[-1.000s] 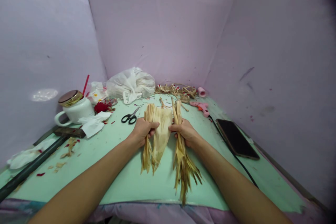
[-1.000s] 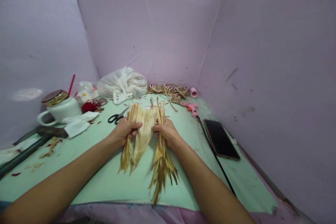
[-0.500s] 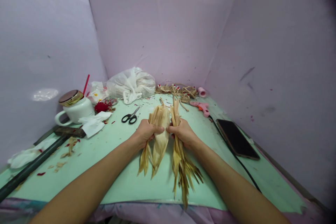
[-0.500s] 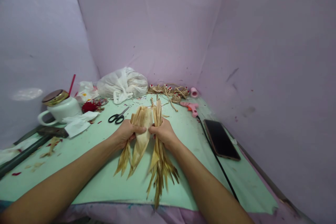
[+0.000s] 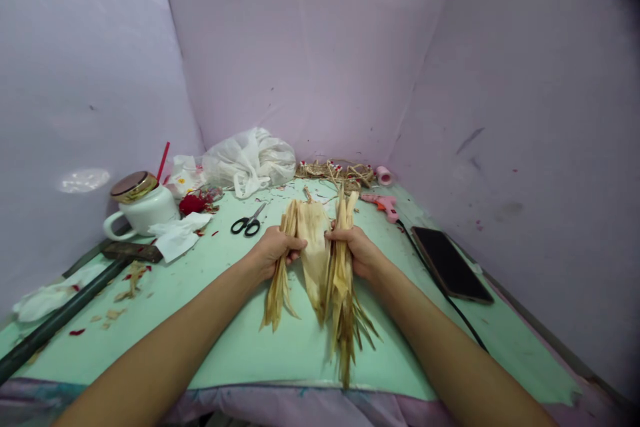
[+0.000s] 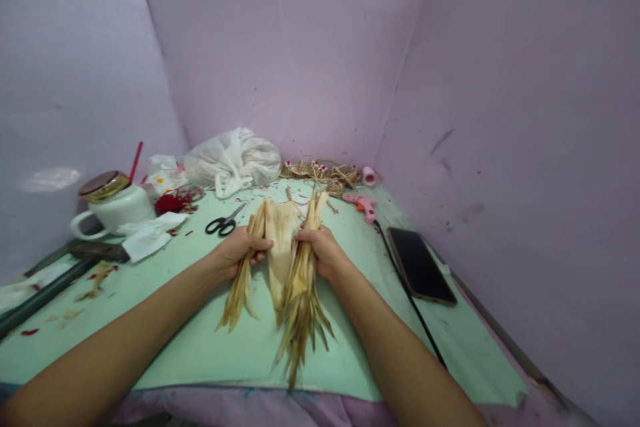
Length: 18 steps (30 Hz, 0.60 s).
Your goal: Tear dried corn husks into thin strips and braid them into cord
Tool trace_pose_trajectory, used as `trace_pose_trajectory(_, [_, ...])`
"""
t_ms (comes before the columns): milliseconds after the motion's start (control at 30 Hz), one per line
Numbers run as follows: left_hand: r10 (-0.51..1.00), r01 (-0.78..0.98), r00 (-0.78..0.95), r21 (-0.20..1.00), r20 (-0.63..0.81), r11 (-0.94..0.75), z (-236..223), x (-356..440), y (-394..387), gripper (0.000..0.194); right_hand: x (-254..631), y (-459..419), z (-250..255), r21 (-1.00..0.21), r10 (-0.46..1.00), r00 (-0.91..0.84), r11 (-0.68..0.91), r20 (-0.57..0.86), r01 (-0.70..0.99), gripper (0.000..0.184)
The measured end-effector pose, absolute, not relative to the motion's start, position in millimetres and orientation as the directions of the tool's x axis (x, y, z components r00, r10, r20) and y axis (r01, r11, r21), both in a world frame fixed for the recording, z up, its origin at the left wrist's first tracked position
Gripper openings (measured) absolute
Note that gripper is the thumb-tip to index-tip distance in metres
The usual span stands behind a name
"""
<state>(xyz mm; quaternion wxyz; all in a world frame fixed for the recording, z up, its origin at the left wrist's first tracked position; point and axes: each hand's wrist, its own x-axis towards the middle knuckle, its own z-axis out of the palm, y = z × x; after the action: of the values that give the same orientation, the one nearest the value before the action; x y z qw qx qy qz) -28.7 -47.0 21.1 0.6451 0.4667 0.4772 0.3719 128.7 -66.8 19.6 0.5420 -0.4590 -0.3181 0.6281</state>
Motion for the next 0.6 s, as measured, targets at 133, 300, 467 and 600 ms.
trace_pose_trajectory(133, [0.935,-0.016,0.209,0.955,-0.287,0.297,18.0,-31.7,-40.0,0.013,140.8,-65.4,29.6,-0.805,0.944,-0.082,-0.316,-0.320,-0.502,0.025])
trace_pose_trajectory(300, [0.949,-0.005,0.140,0.958,-0.282,0.286,18.0,-37.7,-34.0,0.015,162.7,-69.7,43.5,-0.779,0.951,-0.215,-0.307,-0.224,-0.546,0.024])
trace_pose_trajectory(467, [0.950,0.009,0.075,0.953,-0.303,0.303,19.8,-41.7,-30.1,0.019,188.1,-75.8,52.1,-0.723,0.975,-0.221,-0.140,0.019,-0.677,0.023])
trace_pose_trajectory(600, [0.961,0.003,0.075,0.964,-0.266,0.267,21.4,-41.0,-31.6,0.023,193.2,-73.3,51.1,-0.625,0.979,-0.186,-0.096,0.080,-0.774,0.021])
